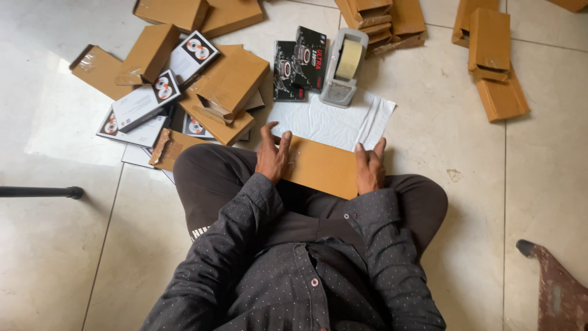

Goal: The person sits on the floor and packs smart watches into small cardboard boxes. They open a watch box, remove the watch and strap, place them into a shipping box, and seal it with tape. The process is repeated for multiple units.

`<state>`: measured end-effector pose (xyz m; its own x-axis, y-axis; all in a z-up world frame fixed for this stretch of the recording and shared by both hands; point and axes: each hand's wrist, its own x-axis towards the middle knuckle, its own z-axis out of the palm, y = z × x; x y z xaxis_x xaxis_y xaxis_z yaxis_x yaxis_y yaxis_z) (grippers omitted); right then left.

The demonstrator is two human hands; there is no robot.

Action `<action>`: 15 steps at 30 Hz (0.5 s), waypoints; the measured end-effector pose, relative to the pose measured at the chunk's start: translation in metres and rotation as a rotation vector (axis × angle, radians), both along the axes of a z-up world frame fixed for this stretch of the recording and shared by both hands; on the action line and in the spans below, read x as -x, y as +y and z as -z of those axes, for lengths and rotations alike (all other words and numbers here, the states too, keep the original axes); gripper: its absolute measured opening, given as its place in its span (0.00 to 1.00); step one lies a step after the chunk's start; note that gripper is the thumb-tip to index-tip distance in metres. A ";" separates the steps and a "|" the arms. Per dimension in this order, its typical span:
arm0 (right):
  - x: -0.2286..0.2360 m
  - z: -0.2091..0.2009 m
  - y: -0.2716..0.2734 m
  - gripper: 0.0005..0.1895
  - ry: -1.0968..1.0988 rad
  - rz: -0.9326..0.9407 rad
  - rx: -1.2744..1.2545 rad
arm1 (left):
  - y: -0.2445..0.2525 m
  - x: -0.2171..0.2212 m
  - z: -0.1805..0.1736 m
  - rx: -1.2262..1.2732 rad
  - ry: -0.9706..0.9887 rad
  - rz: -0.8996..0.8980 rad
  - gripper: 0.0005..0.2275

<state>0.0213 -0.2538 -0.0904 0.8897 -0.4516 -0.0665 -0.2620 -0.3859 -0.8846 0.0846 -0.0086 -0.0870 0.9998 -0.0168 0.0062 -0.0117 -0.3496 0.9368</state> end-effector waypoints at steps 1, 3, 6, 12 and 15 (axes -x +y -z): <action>0.003 0.000 0.001 0.32 -0.086 0.009 -0.071 | 0.002 -0.001 0.000 0.060 0.008 -0.070 0.27; 0.010 0.001 0.003 0.37 -0.181 0.030 -0.267 | 0.002 0.003 -0.001 0.267 0.171 -0.077 0.32; 0.015 0.005 0.010 0.33 -0.150 0.033 -0.554 | -0.008 0.019 -0.002 0.480 0.297 0.066 0.36; 0.019 0.018 0.027 0.28 -0.007 -0.093 -0.758 | -0.033 0.067 0.002 0.774 0.534 0.163 0.30; 0.012 0.022 0.028 0.27 -0.045 -0.155 -0.841 | -0.030 0.065 0.004 0.795 0.512 0.119 0.29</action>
